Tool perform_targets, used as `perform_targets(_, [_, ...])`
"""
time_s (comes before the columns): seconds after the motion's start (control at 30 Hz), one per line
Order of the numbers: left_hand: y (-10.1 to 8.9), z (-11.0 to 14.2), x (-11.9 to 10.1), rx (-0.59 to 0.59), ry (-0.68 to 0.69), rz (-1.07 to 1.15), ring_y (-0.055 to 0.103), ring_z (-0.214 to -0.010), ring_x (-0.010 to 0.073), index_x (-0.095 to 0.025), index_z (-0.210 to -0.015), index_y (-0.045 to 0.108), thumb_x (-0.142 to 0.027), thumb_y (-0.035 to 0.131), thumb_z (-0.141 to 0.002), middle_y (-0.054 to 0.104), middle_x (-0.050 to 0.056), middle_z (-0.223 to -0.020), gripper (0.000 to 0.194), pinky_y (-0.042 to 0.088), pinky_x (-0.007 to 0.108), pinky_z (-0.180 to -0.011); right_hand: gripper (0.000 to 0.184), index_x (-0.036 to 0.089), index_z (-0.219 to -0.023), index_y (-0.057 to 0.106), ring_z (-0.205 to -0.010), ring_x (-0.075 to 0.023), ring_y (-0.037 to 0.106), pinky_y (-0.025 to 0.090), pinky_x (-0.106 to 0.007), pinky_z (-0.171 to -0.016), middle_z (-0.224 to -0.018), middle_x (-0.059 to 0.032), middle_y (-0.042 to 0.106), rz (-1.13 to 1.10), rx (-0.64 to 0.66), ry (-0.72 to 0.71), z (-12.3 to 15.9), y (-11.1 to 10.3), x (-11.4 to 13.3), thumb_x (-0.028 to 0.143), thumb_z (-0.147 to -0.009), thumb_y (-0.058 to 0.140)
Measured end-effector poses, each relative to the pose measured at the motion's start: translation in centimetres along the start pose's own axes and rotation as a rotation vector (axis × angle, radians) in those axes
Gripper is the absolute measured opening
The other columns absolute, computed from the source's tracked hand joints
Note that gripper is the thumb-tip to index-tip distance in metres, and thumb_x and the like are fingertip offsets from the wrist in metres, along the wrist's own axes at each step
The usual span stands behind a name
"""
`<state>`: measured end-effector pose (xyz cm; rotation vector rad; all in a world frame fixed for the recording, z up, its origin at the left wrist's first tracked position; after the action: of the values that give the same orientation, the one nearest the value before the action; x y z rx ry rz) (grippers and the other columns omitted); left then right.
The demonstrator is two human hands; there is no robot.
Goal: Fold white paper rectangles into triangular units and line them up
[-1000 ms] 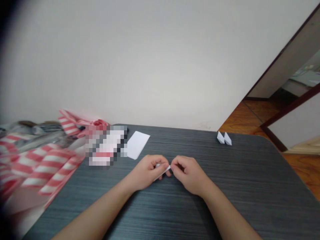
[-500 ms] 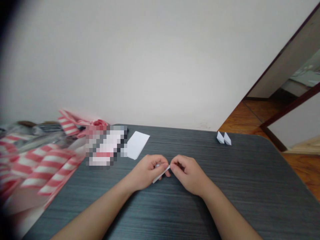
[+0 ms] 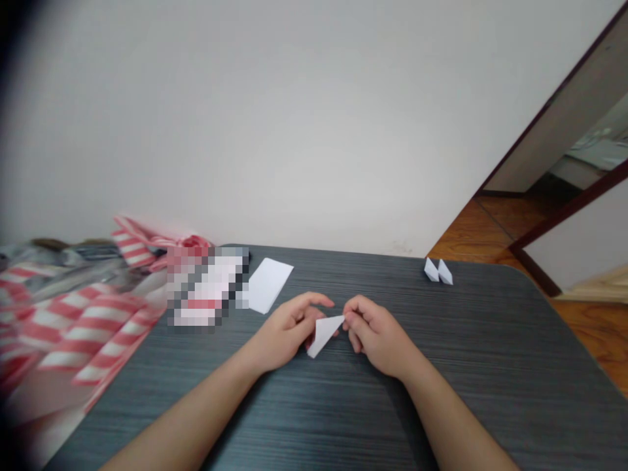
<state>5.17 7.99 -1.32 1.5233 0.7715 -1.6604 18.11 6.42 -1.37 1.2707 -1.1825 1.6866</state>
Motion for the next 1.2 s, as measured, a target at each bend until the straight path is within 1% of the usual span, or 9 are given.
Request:
perform_targets(0.13, [0.5,0.1,-0.2,0.059,0.042,-0.095,0.054,-0.060,0.0091,-0.018,-0.108,0.065,-0.009,0.051,-0.080,0.066,0.001,-0.082,0.032,0.044,0.020,-0.057,0.022,0.020,-0.085,0.050,-0.040,-0.0080,0.037,0.028,-0.019,-0.044,-0.048,0.0093,0.046,-0.025,0.074,0.080,0.1,0.8,-0.6,0.033,-0.101,0.041])
perform_targets(0.27, [0.7,0.2,-1.3,0.086,0.123,-0.208,0.056,-0.066,0.0107,-0.017,-0.094,0.071,-0.015,0.055,-0.084,0.064,0.002,-0.084,0.019,0.045,0.021,-0.060,0.021,0.019,-0.082,0.050,-0.045,-0.0089,0.041,0.032,-0.020,-0.047,-0.052,0.0077,0.048,0.008,0.117,0.060,0.1,1.2,-0.2,0.032,-0.098,0.046])
perform_targets(0.37, [0.9,0.3,-2.0,0.101,0.179,-0.265,0.056,-0.067,0.0104,-0.017,-0.089,0.072,-0.018,0.057,-0.087,0.063,0.003,-0.087,0.016,0.044,0.021,-0.062,0.021,0.019,-0.082,0.052,-0.049,-0.0099,0.045,0.035,-0.021,-0.051,-0.055,0.0065,0.050,0.053,0.139,0.042,0.1,1.4,0.3,0.031,-0.098,0.047])
perform_targets(0.5, [1.0,0.3,-2.4,0.126,0.193,-0.307,0.056,-0.071,0.0115,-0.017,-0.083,0.072,-0.023,0.060,-0.088,0.061,0.003,-0.084,0.014,0.044,0.021,-0.065,0.021,0.018,-0.079,0.055,-0.053,-0.0105,0.049,0.038,-0.021,-0.053,-0.059,0.0045,0.054,0.120,0.181,0.043,0.1,1.7,1.0,0.029,-0.096,0.050])
perform_targets(0.6, [0.8,0.3,-2.3,0.102,0.177,-0.298,0.055,-0.067,0.0104,-0.016,-0.080,0.070,-0.022,0.060,-0.088,0.061,0.003,-0.085,0.014,0.043,0.021,-0.063,0.020,0.017,-0.081,0.060,-0.055,-0.0109,0.052,0.039,-0.021,-0.054,-0.060,0.0029,0.058,0.117,0.196,0.048,0.1,1.8,1.0,0.029,-0.095,0.052])
perform_targets(0.7, [0.4,0.2,-1.3,0.051,0.097,-0.256,0.054,-0.061,0.0090,-0.016,-0.084,0.066,-0.023,0.058,-0.088,0.061,0.002,-0.084,0.011,0.042,0.021,-0.057,0.015,0.018,-0.084,0.061,-0.052,-0.0103,0.051,0.039,-0.021,-0.053,-0.057,0.0040,0.057,0.085,0.102,0.030,-0.1,0.9,0.5,0.025,-0.093,0.052])
perform_targets(0.83, [0.1,0.1,0.1,0.011,-0.010,-0.185,0.052,-0.054,0.0097,-0.016,-0.086,0.060,-0.026,0.056,-0.088,0.055,-0.004,-0.062,0.011,0.041,0.020,-0.053,0.022,0.019,-0.092,0.059,-0.041,-0.0094,0.042,0.032,-0.021,-0.044,-0.054,0.0043,0.057,0.009,-0.091,0.013,-0.1,-1.0,-0.5,0.034,-0.098,0.045])
perform_targets(1.0, [-0.3,-0.1,0.2,-0.048,0.013,-0.120,0.051,-0.051,0.0079,-0.017,-0.086,0.055,-0.028,0.055,-0.089,0.060,-0.002,-0.071,0.011,0.040,0.019,-0.048,0.041,0.017,-0.092,0.060,-0.042,-0.0108,0.041,0.031,-0.024,-0.042,-0.056,0.0014,0.056,-0.090,-0.201,-0.077,0.2,-2.3,0.4,0.050,-0.100,0.037])
perform_targets(1.2, [-0.2,0.0,0.1,-0.037,0.043,-0.103,0.052,-0.052,0.0079,-0.018,-0.087,0.052,-0.028,0.052,-0.091,0.059,-0.002,-0.070,0.011,0.040,0.019,-0.048,0.028,0.019,-0.082,0.061,-0.052,-0.0132,0.053,0.040,-0.024,-0.052,-0.058,0.0015,0.057,0.118,-0.260,-0.059,0.2,-2.8,0.4,0.043,-0.094,0.054])
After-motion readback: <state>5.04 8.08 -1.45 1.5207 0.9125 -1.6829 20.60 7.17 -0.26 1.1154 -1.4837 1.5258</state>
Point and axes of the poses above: each hand's wrist, its own z-axis away from the middle knuckle, its own y-axis out of the palm, x = y × z, the point moved 9 cm from there along -z, towards the middle knuckle
